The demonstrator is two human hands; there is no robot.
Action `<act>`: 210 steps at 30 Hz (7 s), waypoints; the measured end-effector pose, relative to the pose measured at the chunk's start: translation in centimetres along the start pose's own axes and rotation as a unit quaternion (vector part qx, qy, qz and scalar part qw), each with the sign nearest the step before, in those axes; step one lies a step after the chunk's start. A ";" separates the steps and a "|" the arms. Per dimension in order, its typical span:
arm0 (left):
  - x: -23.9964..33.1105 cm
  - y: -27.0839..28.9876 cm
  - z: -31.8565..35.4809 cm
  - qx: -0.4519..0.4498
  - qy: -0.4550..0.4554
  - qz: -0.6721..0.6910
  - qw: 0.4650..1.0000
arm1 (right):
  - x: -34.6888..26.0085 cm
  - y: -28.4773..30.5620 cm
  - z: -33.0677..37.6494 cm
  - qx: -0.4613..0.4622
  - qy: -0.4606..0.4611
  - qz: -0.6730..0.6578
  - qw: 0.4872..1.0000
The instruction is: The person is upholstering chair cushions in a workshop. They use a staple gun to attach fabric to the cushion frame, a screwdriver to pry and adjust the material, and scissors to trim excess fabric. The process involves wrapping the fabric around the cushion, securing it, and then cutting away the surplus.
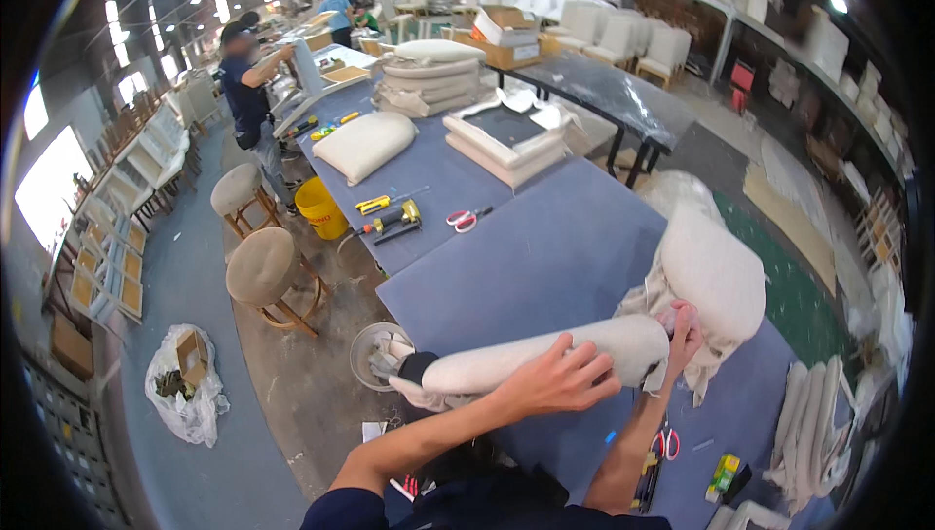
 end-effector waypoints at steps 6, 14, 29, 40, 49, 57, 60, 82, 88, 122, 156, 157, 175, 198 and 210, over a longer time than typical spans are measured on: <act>0.5 0.7 0.5 -0.090 -0.001 0.115 0.989 | 1.2 -1.4 2.2 -0.049 0.058 0.242 0.967; -5.0 -2.1 -0.9 0.002 0.133 0.078 0.988 | -3.5 -8.1 -2.5 -0.105 0.153 -0.081 0.979; -7.5 -5.2 -6.1 -0.024 0.042 0.076 0.996 | -0.9 -7.6 4.3 -0.065 0.007 -0.094 0.993; -7.1 -1.4 -2.8 0.068 0.221 0.231 0.945 | -1.0 -11.5 4.3 -0.045 0.035 0.070 0.996; -14.3 -3.9 2.9 0.067 0.316 0.277 0.905 | 1.1 -19.1 4.3 0.023 0.093 0.157 0.983; -16.2 -3.4 3.9 0.098 0.354 0.265 0.891 | 3.8 -10.9 9.7 -0.215 -0.079 0.045 0.972; -16.9 -1.5 5.7 0.125 0.379 0.235 0.886 | 11.0 -1.5 14.2 -0.192 -0.189 0.219 0.938; -17.6 -0.5 7.4 0.109 0.421 0.245 0.867 | 20.2 13.9 11.5 -0.181 -0.222 0.642 0.711; -16.0 0.0 6.6 0.083 0.410 0.262 0.870 | 15.0 13.2 15.3 -0.120 -0.262 0.436 0.853; -10.9 -1.1 3.1 0.081 0.335 0.210 0.915 | -1.4 -13.1 8.5 -0.331 -0.158 -0.028 0.930; -5.3 -10.5 -10.6 -0.188 0.049 0.735 0.650 | -6.3 -1.7 10.9 -0.115 -0.144 0.142 0.972; -5.6 -9.7 -10.1 -0.173 0.057 0.726 0.663 | -6.0 -2.0 11.0 -0.125 -0.135 0.146 0.972; -6.2 -5.2 -6.7 -0.081 0.071 0.662 0.742 | -7.5 -3.1 13.7 -0.212 -0.052 0.187 0.958; -10.3 -1.7 -3.6 -0.079 0.089 0.704 0.700 | -7.5 -8.0 13.0 -0.263 -0.014 0.140 0.955; -7.3 0.6 -1.9 -0.030 0.155 0.629 0.761 | -9.0 -6.7 13.0 -0.315 -0.021 0.131 0.940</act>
Point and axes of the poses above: each hand's wrist, its own z-axis away from the middle knuckle, its own y-axis out of the back of the hand, x = y × z, the point moved 3 cm from there along -z, towards the middle knuckle, and after that the axes turned 5 degrees about -x, right-handed, at the moved point
